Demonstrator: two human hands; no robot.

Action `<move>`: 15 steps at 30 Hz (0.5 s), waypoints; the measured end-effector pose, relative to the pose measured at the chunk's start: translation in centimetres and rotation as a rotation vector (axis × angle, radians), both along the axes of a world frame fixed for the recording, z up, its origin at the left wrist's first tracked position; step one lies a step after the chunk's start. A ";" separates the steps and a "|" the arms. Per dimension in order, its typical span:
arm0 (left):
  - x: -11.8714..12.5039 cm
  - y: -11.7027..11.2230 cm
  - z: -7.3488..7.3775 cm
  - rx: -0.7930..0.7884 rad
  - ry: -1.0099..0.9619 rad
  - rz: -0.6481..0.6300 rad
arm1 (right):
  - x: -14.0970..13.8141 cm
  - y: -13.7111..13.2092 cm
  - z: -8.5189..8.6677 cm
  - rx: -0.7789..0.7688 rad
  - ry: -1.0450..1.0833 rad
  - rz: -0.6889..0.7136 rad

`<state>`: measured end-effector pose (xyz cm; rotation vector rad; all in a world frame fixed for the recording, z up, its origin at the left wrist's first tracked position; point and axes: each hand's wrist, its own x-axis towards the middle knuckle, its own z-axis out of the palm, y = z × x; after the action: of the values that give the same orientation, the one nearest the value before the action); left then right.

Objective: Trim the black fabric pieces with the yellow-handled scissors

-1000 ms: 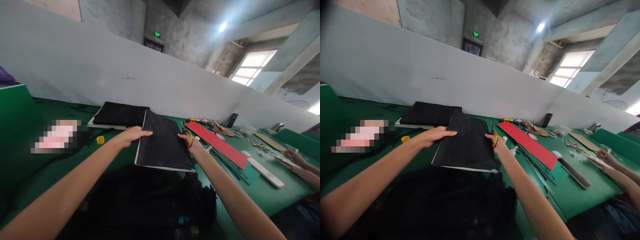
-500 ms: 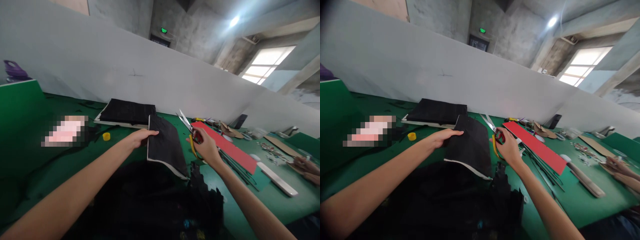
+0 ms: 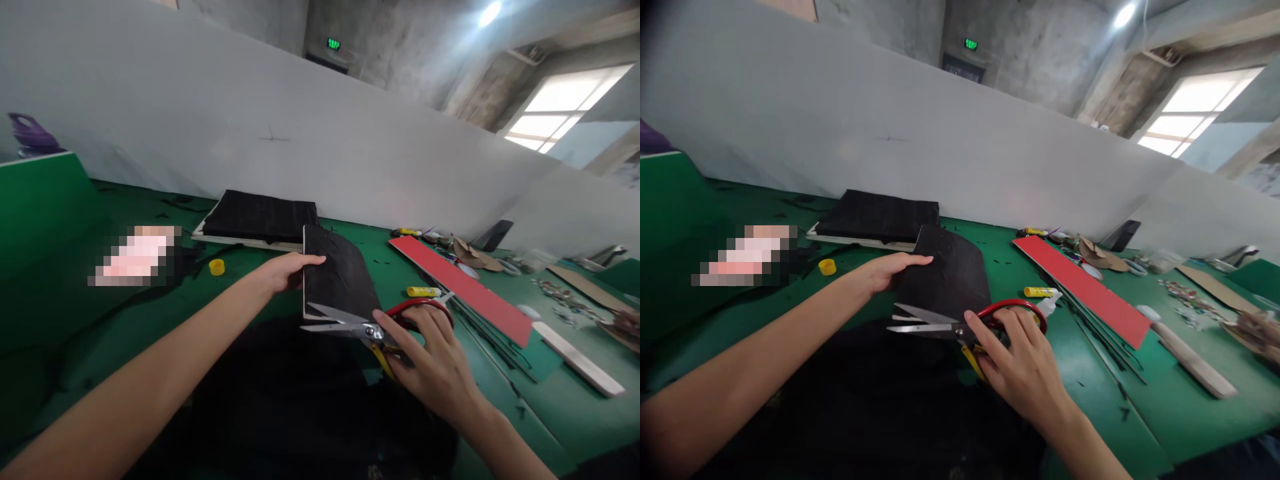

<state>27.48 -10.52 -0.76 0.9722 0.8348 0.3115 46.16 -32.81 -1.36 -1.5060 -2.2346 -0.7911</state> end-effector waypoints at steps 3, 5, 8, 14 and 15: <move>0.0 0.0 0.0 -0.012 -0.003 -0.007 | -0.1 0.5 -0.1 0.030 -0.003 0.005; 0.0 0.0 0.0 -0.016 -0.005 -0.006 | -0.3 0.6 0.0 0.043 -0.019 0.010; 0.1 0.1 0.0 -0.022 -0.004 -0.004 | -0.6 0.8 0.4 0.062 -0.079 0.010; 0.1 -0.1 0.1 -0.027 -0.023 -0.008 | -1.0 0.9 0.9 0.121 -0.093 0.000; 0.1 -0.2 0.1 -0.028 -0.024 -0.006 | -1.0 0.9 0.9 0.126 -0.099 0.006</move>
<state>27.59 -10.67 -0.68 0.9429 0.8117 0.3048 45.17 -31.93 -0.46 -1.4296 -2.2123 -1.0054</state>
